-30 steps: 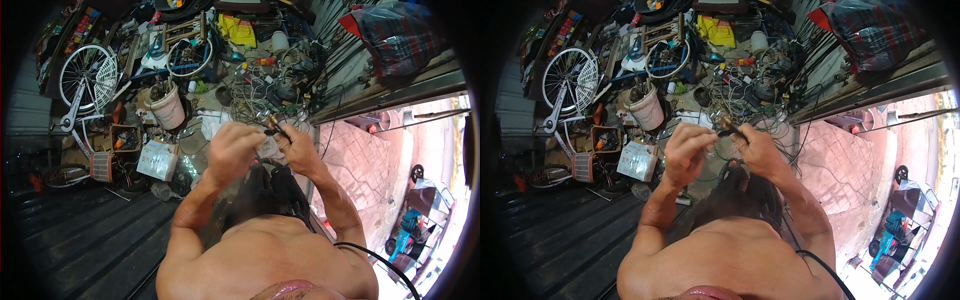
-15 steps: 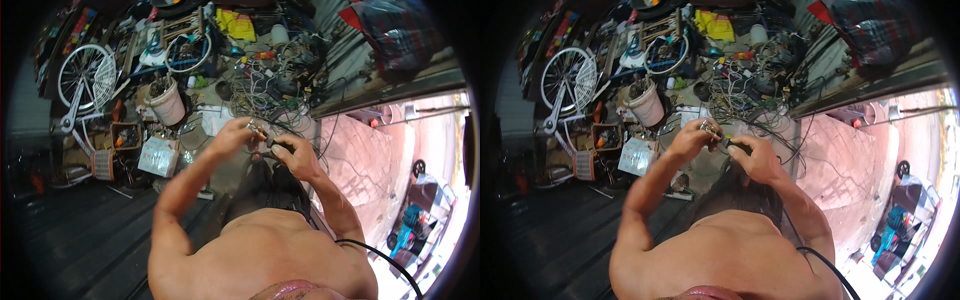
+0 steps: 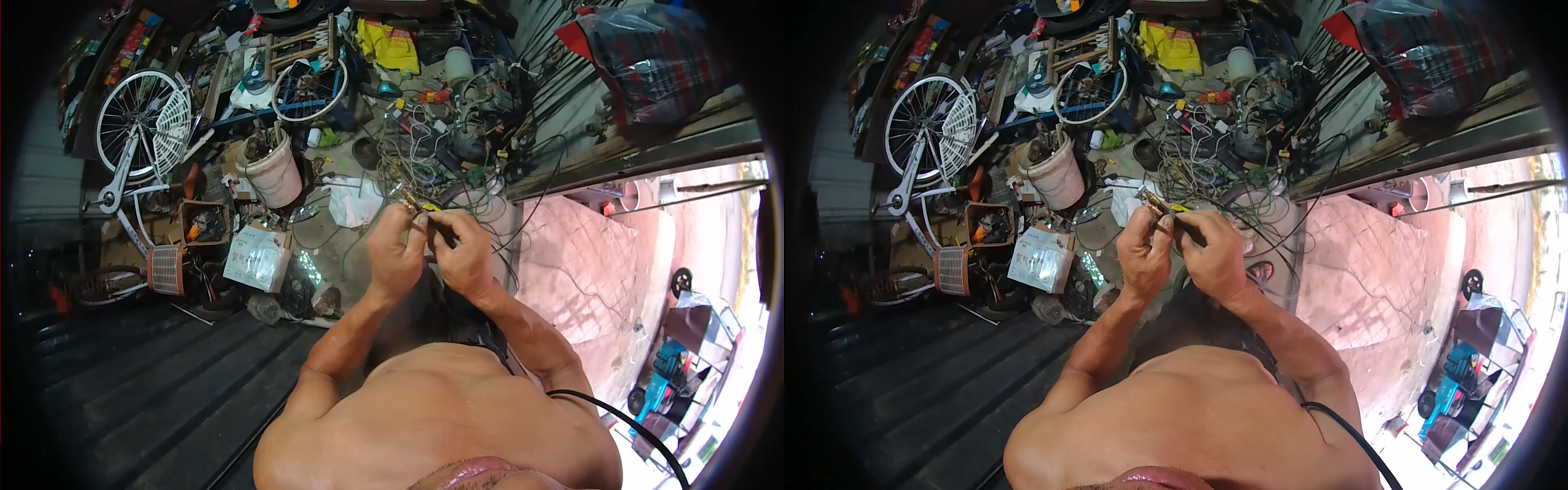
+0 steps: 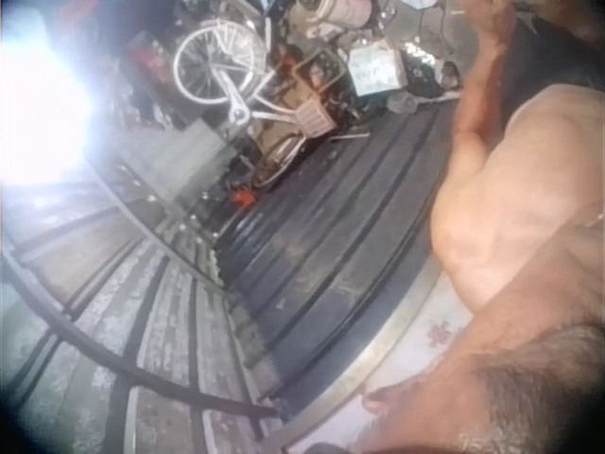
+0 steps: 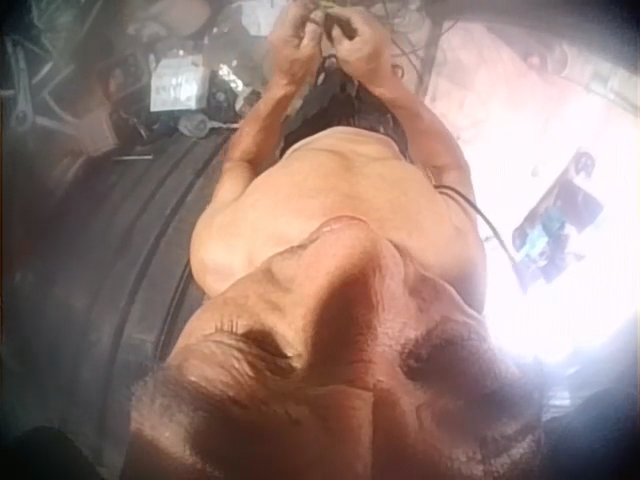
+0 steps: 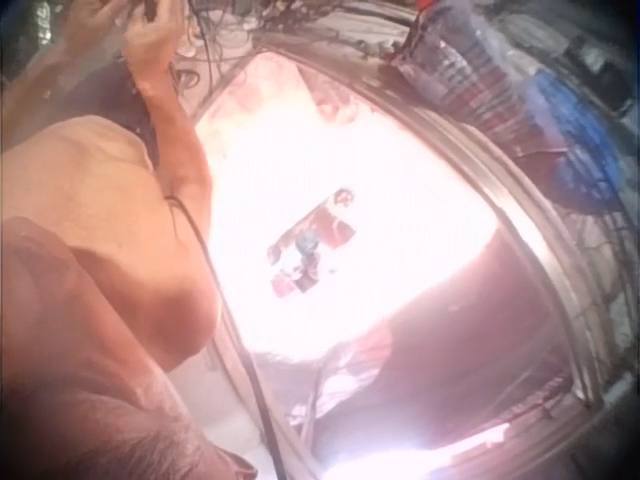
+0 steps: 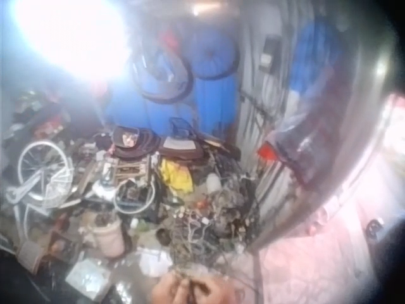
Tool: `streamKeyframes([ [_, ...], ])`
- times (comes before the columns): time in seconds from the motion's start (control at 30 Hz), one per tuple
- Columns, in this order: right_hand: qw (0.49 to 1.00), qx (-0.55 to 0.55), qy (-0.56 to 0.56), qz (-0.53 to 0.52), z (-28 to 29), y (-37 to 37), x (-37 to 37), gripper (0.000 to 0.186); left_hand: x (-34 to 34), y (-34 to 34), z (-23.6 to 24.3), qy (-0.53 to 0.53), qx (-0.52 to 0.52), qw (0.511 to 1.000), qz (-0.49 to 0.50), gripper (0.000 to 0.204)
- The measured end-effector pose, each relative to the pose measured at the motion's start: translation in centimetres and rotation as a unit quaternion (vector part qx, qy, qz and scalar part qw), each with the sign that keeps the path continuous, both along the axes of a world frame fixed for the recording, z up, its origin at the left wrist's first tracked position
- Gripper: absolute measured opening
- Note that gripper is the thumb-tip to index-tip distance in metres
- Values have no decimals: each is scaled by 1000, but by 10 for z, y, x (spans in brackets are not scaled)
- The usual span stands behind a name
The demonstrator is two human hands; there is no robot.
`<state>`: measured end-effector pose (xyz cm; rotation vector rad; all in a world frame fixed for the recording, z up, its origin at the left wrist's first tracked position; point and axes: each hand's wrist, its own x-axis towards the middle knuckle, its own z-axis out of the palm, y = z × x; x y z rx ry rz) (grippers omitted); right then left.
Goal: The person organizes and connects several long black electrical wires hanging from the ceiling, eventually twisting the ends of two wires together by hand.
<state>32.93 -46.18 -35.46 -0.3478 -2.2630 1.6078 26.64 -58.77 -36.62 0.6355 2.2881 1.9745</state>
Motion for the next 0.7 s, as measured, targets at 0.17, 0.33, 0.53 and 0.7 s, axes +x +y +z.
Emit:
streamKeyframes([
  [0.17,964,257,54,53,31,10,-6,31,-12,6,12,-174,186,967,-10,13],
  [0.33,953,271,89,104,48,32,-9,27,-20,7,31,-157,229,959,-63,11],
  [0.53,952,244,129,130,56,42,-3,27,-17,3,36,-141,228,956,-120,11],
  [0.7,975,195,-7,104,71,43,6,25,-13,2,37,-172,187,960,-119,10],
])
